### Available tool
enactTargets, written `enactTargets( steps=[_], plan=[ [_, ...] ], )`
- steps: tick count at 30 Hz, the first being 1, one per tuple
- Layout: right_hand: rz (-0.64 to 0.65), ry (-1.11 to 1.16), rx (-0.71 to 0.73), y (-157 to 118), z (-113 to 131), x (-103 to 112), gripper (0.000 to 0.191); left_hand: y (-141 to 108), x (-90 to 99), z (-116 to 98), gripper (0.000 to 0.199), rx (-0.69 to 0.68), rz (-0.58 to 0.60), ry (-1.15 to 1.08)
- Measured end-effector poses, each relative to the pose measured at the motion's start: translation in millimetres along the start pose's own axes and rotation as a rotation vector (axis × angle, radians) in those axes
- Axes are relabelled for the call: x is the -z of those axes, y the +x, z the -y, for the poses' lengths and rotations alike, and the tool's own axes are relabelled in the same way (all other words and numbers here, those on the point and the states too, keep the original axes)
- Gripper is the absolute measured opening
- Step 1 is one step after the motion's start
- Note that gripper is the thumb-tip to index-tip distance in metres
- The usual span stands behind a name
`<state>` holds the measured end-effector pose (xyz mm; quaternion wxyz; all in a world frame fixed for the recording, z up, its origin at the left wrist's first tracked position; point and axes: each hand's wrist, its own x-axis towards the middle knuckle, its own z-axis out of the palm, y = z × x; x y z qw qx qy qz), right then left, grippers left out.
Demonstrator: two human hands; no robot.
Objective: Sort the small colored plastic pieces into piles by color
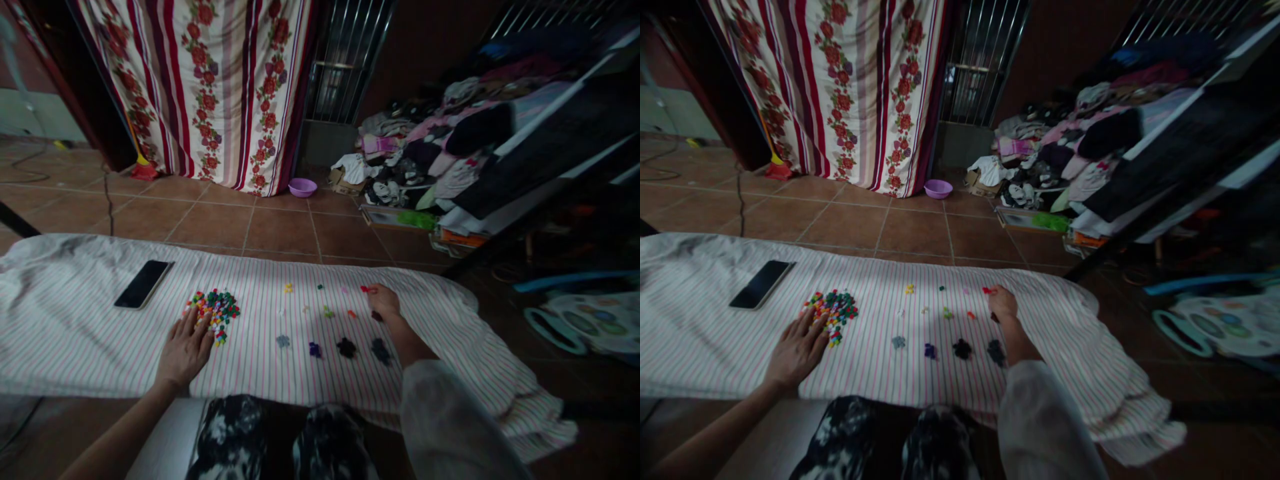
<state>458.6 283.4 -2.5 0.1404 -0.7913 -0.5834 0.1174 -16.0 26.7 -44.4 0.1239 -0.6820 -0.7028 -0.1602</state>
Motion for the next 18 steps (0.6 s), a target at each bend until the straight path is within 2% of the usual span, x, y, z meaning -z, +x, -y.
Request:
enactTargets(
  steps=[3,6,12,18],
  plan=[
    [0.056,0.048,-0.077,-1,-2,-2,0.035,1,2.3,-1,0.047,-0.001,0.008,-0.005],
    [0.053,0.065,-0.085,-6,-2,0,0.037,1,2.3,-1,0.047,0.001,0.007,-0.011],
    [-0.071,0.011,0.037,-22,12,11,0.034,2,2.9,-4,0.051,0.073,0.006,-0.006],
    [-0.136,0.169,0.225,-54,57,13,0.030,4,6.4,-7,0.050,0.106,0.048,0.000]
  ],
)
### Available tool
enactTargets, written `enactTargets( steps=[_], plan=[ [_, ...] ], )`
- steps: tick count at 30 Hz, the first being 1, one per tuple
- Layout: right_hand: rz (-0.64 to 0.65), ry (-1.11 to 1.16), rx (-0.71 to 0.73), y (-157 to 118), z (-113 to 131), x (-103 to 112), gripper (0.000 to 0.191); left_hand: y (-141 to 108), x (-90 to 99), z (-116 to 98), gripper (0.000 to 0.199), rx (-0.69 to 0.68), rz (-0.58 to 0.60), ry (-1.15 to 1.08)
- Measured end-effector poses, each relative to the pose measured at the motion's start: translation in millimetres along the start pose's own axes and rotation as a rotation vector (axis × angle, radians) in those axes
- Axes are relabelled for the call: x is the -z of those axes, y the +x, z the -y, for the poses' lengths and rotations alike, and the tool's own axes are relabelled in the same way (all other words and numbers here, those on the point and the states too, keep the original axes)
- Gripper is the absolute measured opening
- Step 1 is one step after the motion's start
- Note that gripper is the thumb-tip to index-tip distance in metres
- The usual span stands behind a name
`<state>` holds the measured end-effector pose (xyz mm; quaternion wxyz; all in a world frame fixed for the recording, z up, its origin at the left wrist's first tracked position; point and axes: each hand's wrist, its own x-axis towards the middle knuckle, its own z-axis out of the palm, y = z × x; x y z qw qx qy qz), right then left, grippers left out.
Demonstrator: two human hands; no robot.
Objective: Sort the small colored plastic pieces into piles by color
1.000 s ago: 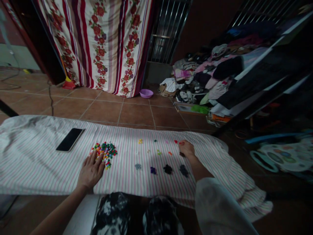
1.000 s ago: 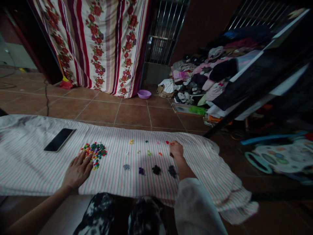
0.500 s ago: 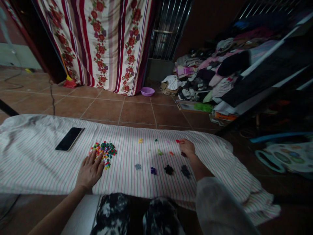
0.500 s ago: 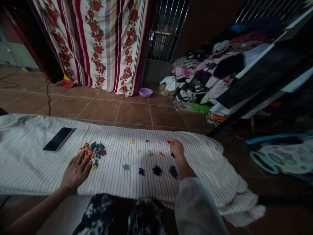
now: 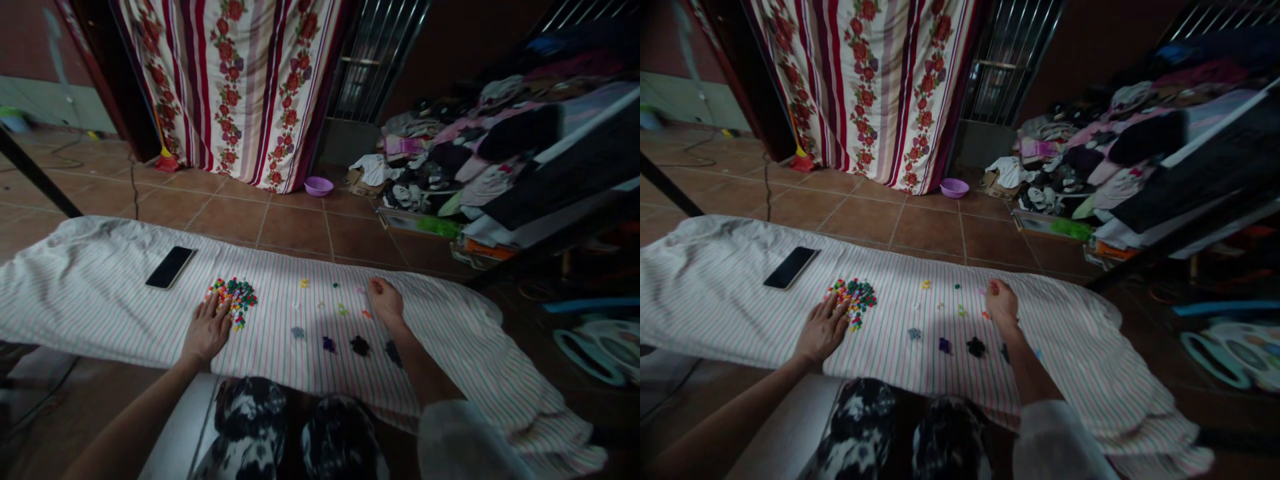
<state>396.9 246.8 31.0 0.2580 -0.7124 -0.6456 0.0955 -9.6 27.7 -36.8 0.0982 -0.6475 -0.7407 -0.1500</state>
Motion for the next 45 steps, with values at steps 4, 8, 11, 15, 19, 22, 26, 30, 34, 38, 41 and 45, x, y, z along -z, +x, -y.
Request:
enactTargets(
  steps=[4,8,11,15,19,22,26,30,34,38,41,45],
  plan=[
    [0.119,0.253,0.208,-40,48,-17,0.026,0,-0.5,0,0.049,0.019,0.008,-0.022],
    [0.289,0.507,0.428,-94,96,-52,0.024,0,-0.1,0,0.047,0.023,0.010,-0.030],
    [0.420,0.521,0.587,-130,126,-80,0.022,0,1.4,-1,0.045,0.023,0.007,-0.037],
    [0.528,0.427,0.680,-161,157,-105,0.025,0,1.9,-1,0.045,0.016,0.001,-0.042],
    [0.585,0.311,0.759,-171,177,-116,0.028,0,-0.4,-1,0.047,0.027,-0.021,-0.065],
    [0.599,0.219,0.792,-172,187,-117,0.030,-1,-1.2,-1,0.048,0.027,-0.036,-0.076],
    [0.602,0.178,0.818,-171,195,-117,0.028,0,-0.1,-2,0.048,0.036,-0.035,-0.086],
    [0.609,0.153,0.806,-173,198,-116,0.024,0,0.0,-2,0.048,0.034,-0.050,-0.101],
    [0.596,0.101,0.774,-175,202,-115,0.015,0,-0.9,-2,0.048,0.030,-0.058,-0.091],
    [0.565,0.118,0.755,-178,202,-115,0.010,0,-0.7,-2,0.048,0.030,-0.055,-0.074],
    [0.551,0.218,0.715,-179,197,-118,0.012,0,0.0,-2,0.048,0.024,-0.064,-0.078],
    [0.539,0.376,0.579,-179,185,-124,0.016,-1,1.5,-2,0.047,0.025,-0.061,-0.077]
  ],
)
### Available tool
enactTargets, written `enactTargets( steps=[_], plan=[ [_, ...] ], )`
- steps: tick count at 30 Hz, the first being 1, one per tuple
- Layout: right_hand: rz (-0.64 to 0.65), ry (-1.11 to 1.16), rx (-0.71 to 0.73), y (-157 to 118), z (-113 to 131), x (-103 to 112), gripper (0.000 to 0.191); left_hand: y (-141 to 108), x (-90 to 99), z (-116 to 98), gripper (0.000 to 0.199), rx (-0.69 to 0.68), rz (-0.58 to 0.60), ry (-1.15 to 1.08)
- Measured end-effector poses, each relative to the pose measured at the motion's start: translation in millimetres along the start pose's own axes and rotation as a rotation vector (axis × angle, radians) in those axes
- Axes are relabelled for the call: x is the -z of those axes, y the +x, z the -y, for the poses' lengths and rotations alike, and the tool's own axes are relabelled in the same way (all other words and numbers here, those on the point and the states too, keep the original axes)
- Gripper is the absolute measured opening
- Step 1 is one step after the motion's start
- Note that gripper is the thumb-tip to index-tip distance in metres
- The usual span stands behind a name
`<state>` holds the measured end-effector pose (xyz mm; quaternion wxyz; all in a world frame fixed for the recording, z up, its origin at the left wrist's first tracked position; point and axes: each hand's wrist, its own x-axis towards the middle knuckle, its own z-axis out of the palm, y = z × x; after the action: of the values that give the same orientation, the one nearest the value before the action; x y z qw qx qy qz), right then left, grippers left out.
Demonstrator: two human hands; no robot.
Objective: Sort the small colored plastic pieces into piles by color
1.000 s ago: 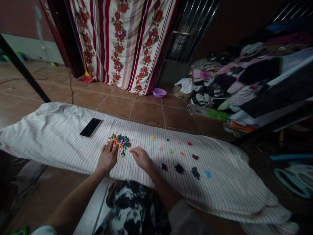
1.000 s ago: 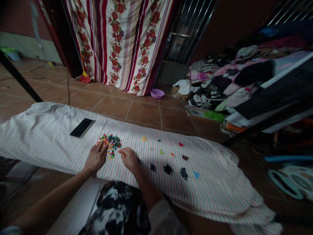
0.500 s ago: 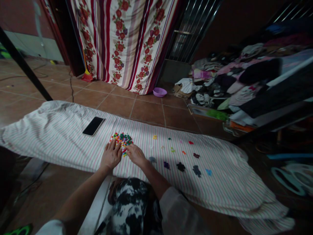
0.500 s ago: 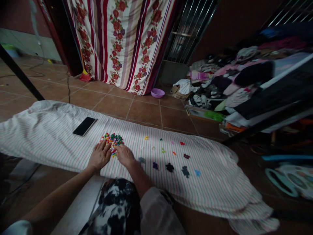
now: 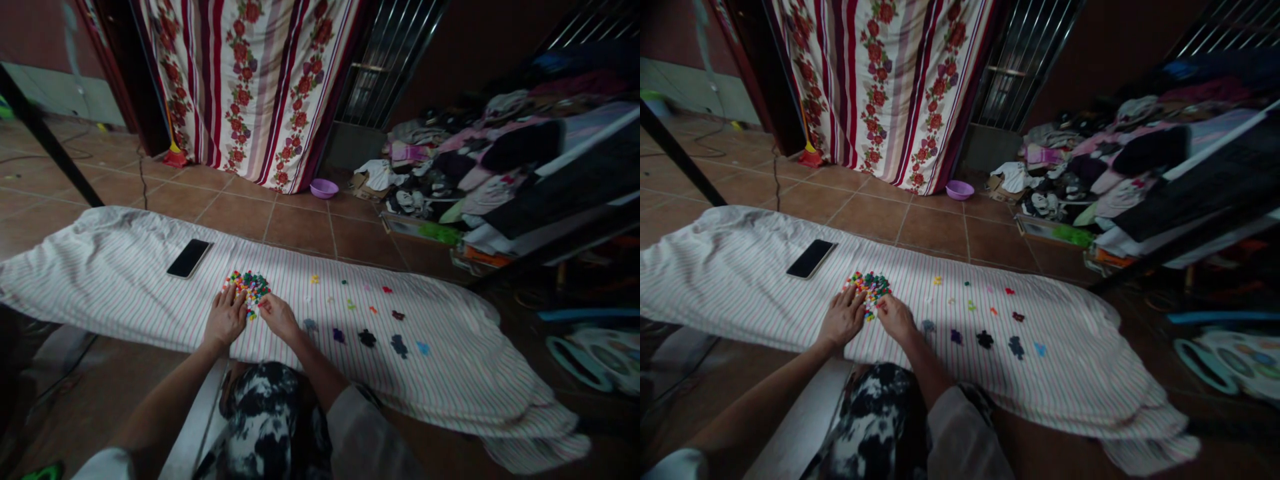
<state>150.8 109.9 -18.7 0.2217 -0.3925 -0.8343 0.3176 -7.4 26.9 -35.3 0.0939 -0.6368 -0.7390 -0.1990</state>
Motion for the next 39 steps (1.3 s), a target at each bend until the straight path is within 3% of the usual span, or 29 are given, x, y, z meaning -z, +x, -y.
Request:
enactTargets(
  steps=[9,15,19,24,30,35,39],
  plan=[
    [-0.115,0.189,-0.104,-11,-14,2,0.022,1,2.4,-1,0.048,0.002,0.033,0.021],
    [-0.108,0.241,-0.100,-14,-14,21,0.017,-1,-1.7,2,0.049,-0.027,-0.005,0.013],
    [-0.198,0.289,-0.084,-20,-31,43,0.015,-1,-5.2,5,0.051,-0.050,-0.030,0.038],
    [-0.365,0.313,-0.121,-34,-74,82,0.020,-2,-7.8,6,0.052,-0.055,-0.031,0.047],
    [-0.601,0.187,-0.297,-51,-131,154,0.018,-3,-9.7,7,0.051,-0.060,-0.028,0.080],
    [-0.643,-0.051,-0.543,-65,-165,211,0.018,-2,-10.7,9,0.051,-0.067,-0.036,0.071],
    [-0.599,-0.313,-0.680,-71,-178,238,0.025,-3,-11.7,9,0.051,-0.080,-0.037,0.075]
  ],
)
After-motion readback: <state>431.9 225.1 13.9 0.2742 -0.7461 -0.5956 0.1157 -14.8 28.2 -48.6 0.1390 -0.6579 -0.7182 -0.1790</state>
